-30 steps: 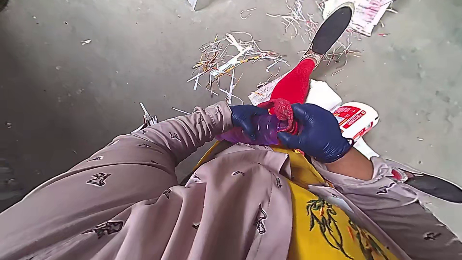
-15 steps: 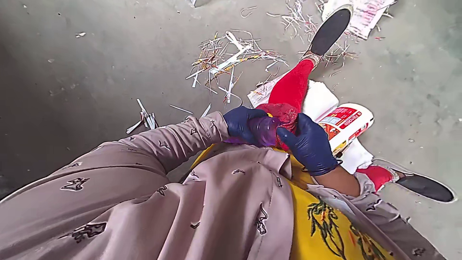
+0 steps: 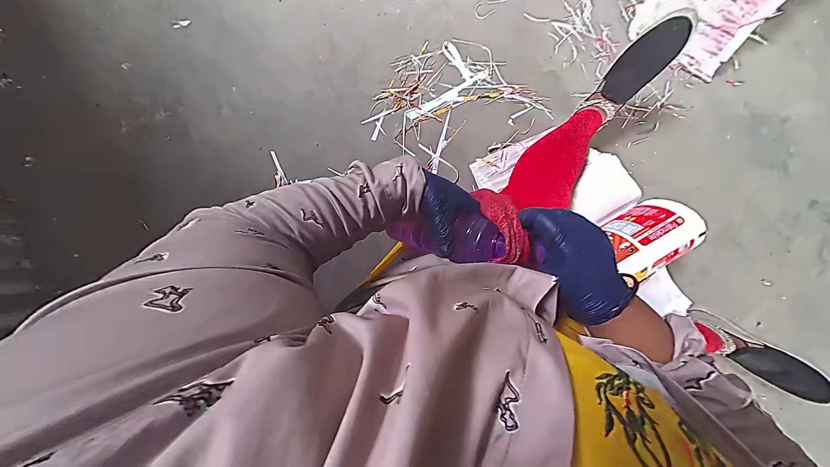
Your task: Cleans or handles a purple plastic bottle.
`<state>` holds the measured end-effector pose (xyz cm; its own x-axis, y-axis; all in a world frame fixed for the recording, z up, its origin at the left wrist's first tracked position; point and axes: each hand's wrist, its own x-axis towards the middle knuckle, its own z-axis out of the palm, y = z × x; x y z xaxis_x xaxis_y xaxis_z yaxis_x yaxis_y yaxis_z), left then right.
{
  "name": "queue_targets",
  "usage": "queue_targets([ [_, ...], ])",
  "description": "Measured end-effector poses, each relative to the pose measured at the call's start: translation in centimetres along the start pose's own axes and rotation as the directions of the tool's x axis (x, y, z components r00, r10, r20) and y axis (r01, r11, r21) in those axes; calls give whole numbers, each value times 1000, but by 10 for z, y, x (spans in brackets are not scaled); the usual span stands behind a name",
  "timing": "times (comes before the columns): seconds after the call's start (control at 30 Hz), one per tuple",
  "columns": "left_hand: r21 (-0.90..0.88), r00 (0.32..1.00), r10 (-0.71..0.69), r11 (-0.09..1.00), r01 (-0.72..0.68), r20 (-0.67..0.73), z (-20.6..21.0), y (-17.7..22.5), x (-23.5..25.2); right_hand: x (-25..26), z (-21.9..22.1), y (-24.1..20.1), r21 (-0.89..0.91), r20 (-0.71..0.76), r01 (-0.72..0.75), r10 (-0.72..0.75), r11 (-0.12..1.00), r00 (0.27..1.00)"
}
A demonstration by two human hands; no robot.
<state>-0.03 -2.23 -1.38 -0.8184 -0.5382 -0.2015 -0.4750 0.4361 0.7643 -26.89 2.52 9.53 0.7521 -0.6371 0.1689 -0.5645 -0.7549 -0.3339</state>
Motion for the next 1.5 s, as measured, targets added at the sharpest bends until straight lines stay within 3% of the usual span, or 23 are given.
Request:
queue_targets([
  [0.07,-116,1000,13,993,-16,-23,4,2,5,3,0,1,-7,9,-47,47,999,999],
  [0.17,-156,987,62,984,-85,-148,14,5,6,5,2,0,130,78,-265,256,956,963],
  [0.27,-258,974,-119,964,66,-193,9,41,-14,5,9,-2,282,119,-407,389,869,913],
  [0.37,-283,930,-245,945,165,-274,11,60,-23,6,15,0,371,133,-448,431,813,892],
  [0.47,-289,862,-287,941,173,-417,26,61,-25,10,18,-1,418,151,-490,473,765,868],
  [0.63,-221,716,-338,941,255,-611,41,68,-21,22,16,-2,316,165,-587,566,745,808],
  [0.77,-236,557,-380,919,315,-738,49,61,-5,27,26,0,449,258,-697,666,559,700],
  [0.83,-223,514,-373,917,330,-773,50,52,4,25,30,-3,580,295,-688,675,436,676],
  [0.93,-222,515,-358,925,307,-779,37,54,12,15,26,9,844,296,-501,610,194,735],
  [1.03,-231,514,-348,932,279,-784,30,54,15,1,14,34,943,211,-319,566,98,797],
  [1.1,-238,521,-337,939,248,-784,26,47,14,-6,1,64,892,178,-402,655,208,734],
  [1.13,-244,530,-339,939,242,-777,24,45,12,-13,-5,86,773,144,-529,715,350,684],
  [1.17,-257,541,-350,936,241,-765,22,44,9,-21,-10,111,537,81,-691,786,484,613],
  [1.23,-271,552,-361,932,240,-751,16,44,2,-39,-25,152,178,6,-881,895,438,446],
  [1.27,-273,553,-354,935,227,-754,14,45,-3,-50,-32,164,220,-72,-897,923,384,378],
  [1.33,-251,561,-332,943,218,-759,7,47,-12,-53,-45,164,621,-131,-729,956,287,264],
  [1.37,-240,570,-335,941,238,-750,5,51,-19,-42,-52,148,822,-84,-533,968,200,235],
  [1.4,-231,581,-347,936,267,-736,3,54,-24,-34,-58,132,958,-12,-273,965,85,261],
  [1.43,-219,592,-361,928,301,-721,0,57,-28,-29,-62,122,996,60,-89,928,-29,367],
  [1.5,-197,611,-385,914,354,-692,-8,62,-35,-21,-58,105,981,170,-25,797,-191,580],
])
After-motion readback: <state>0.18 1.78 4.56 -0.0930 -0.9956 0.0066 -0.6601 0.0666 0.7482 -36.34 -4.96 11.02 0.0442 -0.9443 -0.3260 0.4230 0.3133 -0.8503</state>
